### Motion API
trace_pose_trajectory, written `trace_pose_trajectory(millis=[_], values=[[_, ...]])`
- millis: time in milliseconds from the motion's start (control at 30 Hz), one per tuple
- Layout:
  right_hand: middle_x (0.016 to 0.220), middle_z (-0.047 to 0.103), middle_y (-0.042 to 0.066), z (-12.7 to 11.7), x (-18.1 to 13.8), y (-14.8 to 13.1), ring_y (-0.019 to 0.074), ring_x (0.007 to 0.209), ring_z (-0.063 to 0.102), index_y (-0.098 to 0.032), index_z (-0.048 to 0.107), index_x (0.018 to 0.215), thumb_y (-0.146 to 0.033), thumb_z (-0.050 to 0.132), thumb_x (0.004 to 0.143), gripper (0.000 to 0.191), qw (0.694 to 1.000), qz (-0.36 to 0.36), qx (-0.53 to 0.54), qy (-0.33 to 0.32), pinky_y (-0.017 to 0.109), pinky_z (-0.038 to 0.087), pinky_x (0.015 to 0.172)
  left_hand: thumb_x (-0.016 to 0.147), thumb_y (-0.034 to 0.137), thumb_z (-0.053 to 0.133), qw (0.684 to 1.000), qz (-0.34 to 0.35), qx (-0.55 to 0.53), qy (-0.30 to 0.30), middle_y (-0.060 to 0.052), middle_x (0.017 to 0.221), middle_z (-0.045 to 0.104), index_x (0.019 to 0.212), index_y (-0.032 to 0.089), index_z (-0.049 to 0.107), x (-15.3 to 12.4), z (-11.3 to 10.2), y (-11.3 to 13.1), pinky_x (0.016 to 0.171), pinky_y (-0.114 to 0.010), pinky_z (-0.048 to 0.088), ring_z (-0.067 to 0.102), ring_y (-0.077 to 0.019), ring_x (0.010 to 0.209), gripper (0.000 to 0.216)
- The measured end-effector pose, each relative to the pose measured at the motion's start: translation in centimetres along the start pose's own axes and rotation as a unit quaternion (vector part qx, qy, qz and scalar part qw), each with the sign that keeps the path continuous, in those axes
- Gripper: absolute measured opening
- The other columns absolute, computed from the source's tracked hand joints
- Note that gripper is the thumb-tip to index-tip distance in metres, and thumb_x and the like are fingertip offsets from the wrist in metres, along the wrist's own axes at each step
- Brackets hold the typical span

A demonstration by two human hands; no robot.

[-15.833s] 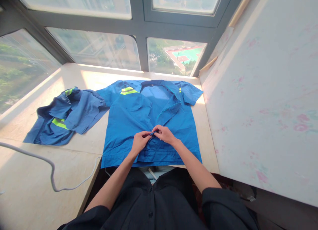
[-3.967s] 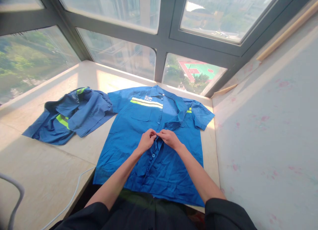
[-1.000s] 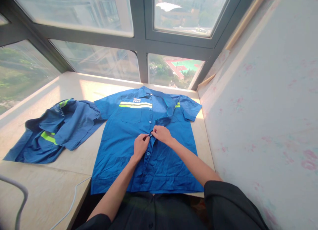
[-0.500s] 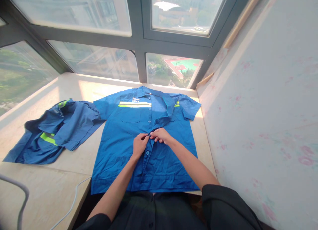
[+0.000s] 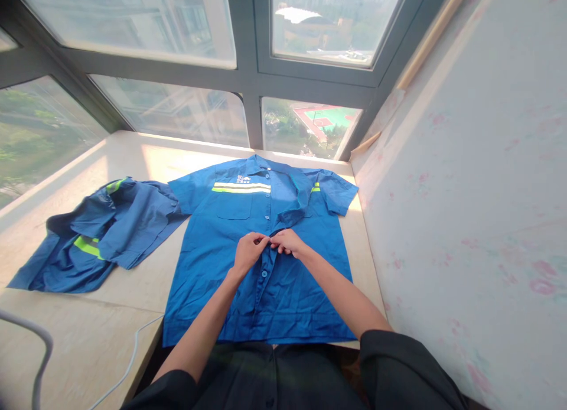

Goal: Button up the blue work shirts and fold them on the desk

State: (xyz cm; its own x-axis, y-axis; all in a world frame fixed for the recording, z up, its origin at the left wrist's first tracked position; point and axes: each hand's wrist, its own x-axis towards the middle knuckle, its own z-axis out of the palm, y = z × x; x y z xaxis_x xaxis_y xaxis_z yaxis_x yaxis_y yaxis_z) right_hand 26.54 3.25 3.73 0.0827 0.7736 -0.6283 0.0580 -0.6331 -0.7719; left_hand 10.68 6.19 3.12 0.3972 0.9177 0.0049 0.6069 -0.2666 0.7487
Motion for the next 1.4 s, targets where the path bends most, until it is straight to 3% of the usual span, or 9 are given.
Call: trace_pose_trajectory(millis=[433,533,633,767,867,1000,1167,1400], values=[[0.041,0.052,-0.007,0.2,-0.5,0.3,0.0045,0.032,0.037,-0.016,0.061,0.068,-0.026,0.061,0.083,0.018,0.996,-0.048,-0.073,0.009,0.016,0.020,0.032,0.090,0.032,0.055,0.999,-0.044,0.000,0.003,-0.005,0.080,0.074,0.078,0.018,0.072,0.4,-0.3,-0.7,0.068,-0.025,0.042,0.064,-0.0164,0.074,0.025],[0.050,0.059,-0.005,0.3,-0.4,0.6,0.0047,0.034,0.042,-0.016,0.062,0.069,-0.023,0.059,0.084,0.017,0.991,-0.078,-0.107,0.026,0.017,0.028,0.036,0.091,0.032,0.057,0.999,-0.028,0.040,-0.007,-0.005,0.084,0.072,0.082,0.019,0.071,0.1,-0.2,-0.8,0.071,-0.026,0.043,0.064,-0.0174,0.078,0.022],[0.062,0.065,-0.003,0.5,-0.3,1.0,0.0058,0.042,0.051,-0.016,0.065,0.071,-0.021,0.060,0.083,0.013,0.982,-0.114,-0.142,0.053,0.018,0.038,0.047,0.090,0.029,0.060,0.993,0.006,0.114,0.018,-0.008,0.096,0.069,0.097,0.020,0.069,-0.3,0.0,-1.1,0.074,-0.027,0.045,0.063,-0.0194,0.086,0.015],[0.072,0.068,0.000,0.3,-0.1,1.5,0.0125,0.063,0.061,-0.018,0.068,0.076,-0.027,0.063,0.084,0.013,0.932,-0.225,-0.251,0.135,0.022,0.043,0.061,0.093,0.024,0.056,0.986,0.095,0.134,0.042,-0.009,0.103,0.066,0.107,0.021,0.068,-1.0,0.4,-1.7,0.082,-0.029,0.046,0.060,-0.0206,0.096,0.019],[0.079,0.070,0.001,0.1,0.0,1.8,0.0149,0.075,0.062,-0.019,0.069,0.080,-0.028,0.061,0.088,0.014,0.893,-0.303,-0.304,0.134,0.024,0.044,0.070,0.095,0.024,0.050,0.980,0.136,0.138,0.037,-0.009,0.102,0.067,0.102,0.022,0.071,-1.7,0.5,-2.0,0.085,-0.032,0.047,0.060,-0.0212,0.096,0.022],[0.082,0.069,0.002,0.2,0.1,2.0,0.0154,0.077,0.060,-0.019,0.070,0.084,-0.026,0.061,0.091,0.013,0.872,-0.312,-0.356,0.122,0.025,0.043,0.071,0.097,0.025,0.045,0.969,0.161,0.186,0.015,-0.013,0.119,0.066,0.114,0.022,0.070,-3.1,0.4,-2.1,0.092,-0.039,0.046,0.059,-0.0264,0.111,0.030],[0.092,0.067,0.004,0.8,0.1,1.7,0.0168,0.087,0.061,-0.020,0.071,0.089,-0.027,0.061,0.093,0.013,0.844,-0.315,-0.411,0.139,0.026,0.044,0.077,0.096,0.036,0.048,0.962,0.187,0.194,-0.039,-0.017,0.146,0.048,0.138,0.019,0.053,-5.1,-0.1,-3.0,0.105,-0.047,0.040,0.044,-0.0316,0.136,0.046],[0.103,0.067,0.008,0.8,-1.5,1.6,0.0195,0.100,0.062,-0.019,0.068,0.104,-0.027,0.055,0.096,0.018,0.836,-0.399,-0.345,0.150,0.031,0.048,0.092,0.097,0.039,0.046,0.945,0.198,0.244,-0.086,-0.016,0.156,0.034,0.148,0.021,0.040,-7.4,-1.6,-4.5,0.114,-0.052,0.030,0.026,-0.0326,0.147,0.055]])
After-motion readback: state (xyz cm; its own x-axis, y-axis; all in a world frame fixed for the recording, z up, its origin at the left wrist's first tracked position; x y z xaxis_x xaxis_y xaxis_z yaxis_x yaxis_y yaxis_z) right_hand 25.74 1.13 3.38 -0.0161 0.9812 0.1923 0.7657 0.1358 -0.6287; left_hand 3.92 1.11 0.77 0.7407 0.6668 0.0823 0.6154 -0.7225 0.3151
